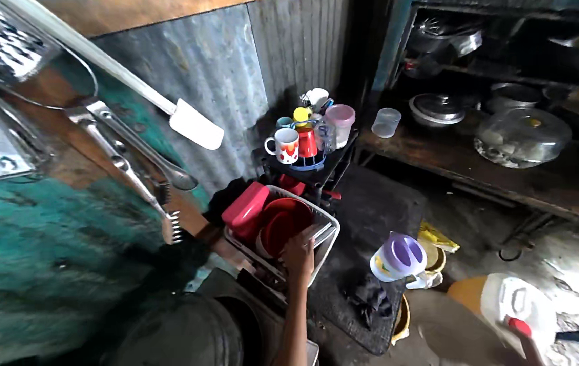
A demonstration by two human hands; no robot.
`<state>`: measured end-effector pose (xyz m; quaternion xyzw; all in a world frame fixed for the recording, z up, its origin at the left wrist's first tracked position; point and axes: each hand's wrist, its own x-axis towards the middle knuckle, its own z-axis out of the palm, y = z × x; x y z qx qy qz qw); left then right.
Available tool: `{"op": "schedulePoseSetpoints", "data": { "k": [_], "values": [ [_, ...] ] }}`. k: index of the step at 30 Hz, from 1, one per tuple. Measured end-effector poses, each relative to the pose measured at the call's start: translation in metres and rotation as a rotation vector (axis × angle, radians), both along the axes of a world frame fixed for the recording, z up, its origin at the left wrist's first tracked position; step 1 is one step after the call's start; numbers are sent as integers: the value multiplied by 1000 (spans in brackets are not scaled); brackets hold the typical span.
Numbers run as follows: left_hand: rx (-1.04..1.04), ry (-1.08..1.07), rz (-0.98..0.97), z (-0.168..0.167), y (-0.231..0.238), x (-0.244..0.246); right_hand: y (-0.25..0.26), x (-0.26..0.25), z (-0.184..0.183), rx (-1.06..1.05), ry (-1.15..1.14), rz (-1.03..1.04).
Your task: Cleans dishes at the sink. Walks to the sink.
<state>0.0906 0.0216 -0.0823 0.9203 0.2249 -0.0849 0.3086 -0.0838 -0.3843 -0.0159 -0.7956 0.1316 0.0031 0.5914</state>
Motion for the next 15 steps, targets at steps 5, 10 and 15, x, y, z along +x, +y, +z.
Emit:
{"op": "schedulePoseSetpoints", "data": {
  "k": [5,10,15],
  "values": [
    [42,-114,24,-6,-17,-28,144,131,34,351,-163,216],
    [-87,-260,87,-16,-8,-32,292,228,15,496,16,217],
    [-297,-355,413,-22,34,-21,375,268,-50,136,200,285]
  ]
}}
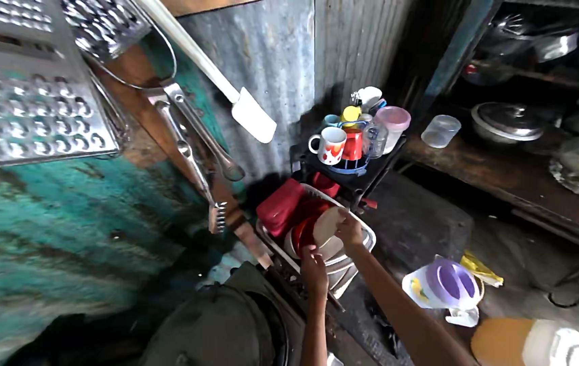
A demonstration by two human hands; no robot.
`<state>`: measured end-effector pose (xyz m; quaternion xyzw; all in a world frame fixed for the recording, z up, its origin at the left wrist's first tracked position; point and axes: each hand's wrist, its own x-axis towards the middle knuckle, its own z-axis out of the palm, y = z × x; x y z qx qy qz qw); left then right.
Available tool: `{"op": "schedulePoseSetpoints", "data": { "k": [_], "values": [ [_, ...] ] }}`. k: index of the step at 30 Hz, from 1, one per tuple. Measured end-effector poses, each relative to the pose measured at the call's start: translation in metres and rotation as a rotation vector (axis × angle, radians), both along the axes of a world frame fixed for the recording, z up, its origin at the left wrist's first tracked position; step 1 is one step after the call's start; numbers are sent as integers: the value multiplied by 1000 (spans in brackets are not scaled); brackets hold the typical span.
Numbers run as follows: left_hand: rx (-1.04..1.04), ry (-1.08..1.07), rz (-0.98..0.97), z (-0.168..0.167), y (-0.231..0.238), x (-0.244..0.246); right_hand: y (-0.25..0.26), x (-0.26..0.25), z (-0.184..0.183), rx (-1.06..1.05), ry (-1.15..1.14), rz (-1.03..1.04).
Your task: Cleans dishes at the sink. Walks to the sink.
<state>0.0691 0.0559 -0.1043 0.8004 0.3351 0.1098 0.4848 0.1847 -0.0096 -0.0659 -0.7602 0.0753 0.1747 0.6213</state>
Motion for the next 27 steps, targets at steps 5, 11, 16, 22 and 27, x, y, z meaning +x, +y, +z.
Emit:
{"op": "schedulePoseSetpoints", "data": {
  "k": [5,11,16,22,27],
  "values": [
    [194,136,209,-17,54,50,3,-2,-38,-20,177,20],
    [-78,328,-61,-29,105,75,5,7,-33,-158,293,181],
    [31,226,-126,-36,76,63,21,11,-16,-520,269,455],
    [232,110,-83,-33,21,48,30,16,23,-1025,106,730],
    [275,204,-240,-20,-17,43,28,18,13,-1004,33,550]
  ]
}}
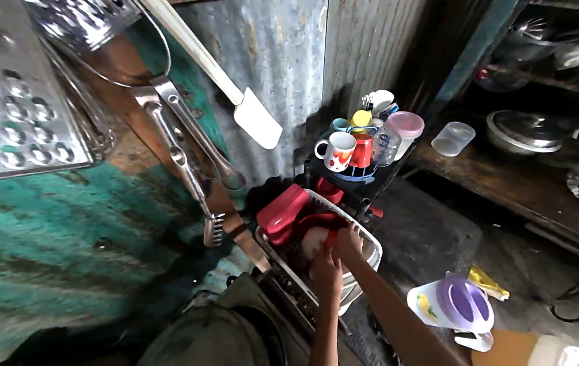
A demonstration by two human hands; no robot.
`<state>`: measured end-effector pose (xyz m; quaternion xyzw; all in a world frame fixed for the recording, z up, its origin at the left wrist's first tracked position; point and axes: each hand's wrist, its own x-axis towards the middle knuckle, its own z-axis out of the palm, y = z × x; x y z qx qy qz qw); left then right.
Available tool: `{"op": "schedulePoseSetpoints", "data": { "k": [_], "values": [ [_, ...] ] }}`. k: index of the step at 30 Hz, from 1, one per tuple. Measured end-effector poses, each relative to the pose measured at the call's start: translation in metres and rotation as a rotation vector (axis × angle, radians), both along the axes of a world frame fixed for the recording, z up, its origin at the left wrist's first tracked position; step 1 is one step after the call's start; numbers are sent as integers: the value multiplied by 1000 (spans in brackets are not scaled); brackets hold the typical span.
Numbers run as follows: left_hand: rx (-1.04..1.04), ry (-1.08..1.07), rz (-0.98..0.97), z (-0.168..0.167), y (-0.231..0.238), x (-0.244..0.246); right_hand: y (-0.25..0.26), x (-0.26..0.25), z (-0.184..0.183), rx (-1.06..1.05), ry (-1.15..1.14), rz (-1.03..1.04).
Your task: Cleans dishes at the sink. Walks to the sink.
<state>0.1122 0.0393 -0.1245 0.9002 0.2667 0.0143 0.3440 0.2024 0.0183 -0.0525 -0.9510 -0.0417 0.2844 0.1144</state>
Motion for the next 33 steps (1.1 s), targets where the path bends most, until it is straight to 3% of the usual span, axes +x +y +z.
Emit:
{"op": "schedulePoseSetpoints", "data": {
  "k": [2,5,8,13,17,19,25,28,33],
  "values": [
    [0,59,-50,10,-8,-2,-2,-3,-21,148,-100,105],
    [-212,127,-71,18,2,-12,-5,2,-48,248,18,374],
    [-379,100,-114,24,33,-17,-18,9,-57,276,-6,311],
    [-51,-218,149,37,78,28,-35,9,-59,210,-42,217],
    [3,-53,59,8,94,75,-34,6,-57,197,-31,227],
    [64,28,110,0,90,81,-34,5,-57,193,-42,227],
    [253,-2,224,-31,65,41,-32,3,-58,165,-53,237],
    [350,-148,277,-39,57,19,-33,4,-57,181,-49,225],
    [352,-216,259,-39,45,7,-31,2,-56,154,-55,257]
  ]
}}
